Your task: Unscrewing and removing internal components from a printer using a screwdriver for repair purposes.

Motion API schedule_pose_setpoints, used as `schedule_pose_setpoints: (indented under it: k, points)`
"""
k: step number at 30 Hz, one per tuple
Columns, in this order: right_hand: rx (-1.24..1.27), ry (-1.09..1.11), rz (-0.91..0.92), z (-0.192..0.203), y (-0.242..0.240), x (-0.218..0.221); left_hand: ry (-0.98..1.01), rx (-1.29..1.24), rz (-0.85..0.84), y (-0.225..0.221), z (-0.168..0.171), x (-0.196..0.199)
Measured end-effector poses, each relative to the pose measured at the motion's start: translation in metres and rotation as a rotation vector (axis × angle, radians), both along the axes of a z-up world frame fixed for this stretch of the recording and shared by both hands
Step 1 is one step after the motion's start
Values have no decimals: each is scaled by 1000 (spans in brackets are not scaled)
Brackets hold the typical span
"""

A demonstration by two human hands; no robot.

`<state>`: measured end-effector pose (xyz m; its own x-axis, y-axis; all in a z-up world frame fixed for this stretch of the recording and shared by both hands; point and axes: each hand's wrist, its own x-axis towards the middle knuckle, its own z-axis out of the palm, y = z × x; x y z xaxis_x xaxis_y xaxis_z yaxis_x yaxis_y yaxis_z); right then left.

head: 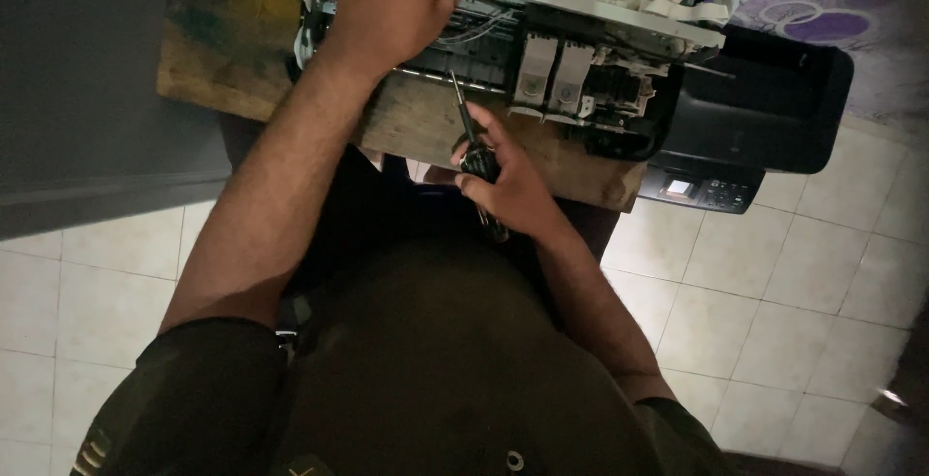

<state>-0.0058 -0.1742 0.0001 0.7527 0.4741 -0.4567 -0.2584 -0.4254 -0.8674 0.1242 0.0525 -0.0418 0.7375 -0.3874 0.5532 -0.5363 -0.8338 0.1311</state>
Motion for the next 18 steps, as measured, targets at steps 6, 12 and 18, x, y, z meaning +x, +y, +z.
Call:
schedule_pose_setpoints:
  k: [6, 12, 18]
  points:
    - [94, -171, 45, -22, -7, -2, 211, -85, -140, 13, 11, -4]
    - [139, -195, 121, -35, -17, -6, 353, -284, -267, 16, 46, -11]
    - [179, -187, 159, -35, -43, -21, 442, -498, -387, 28, 70, -17]
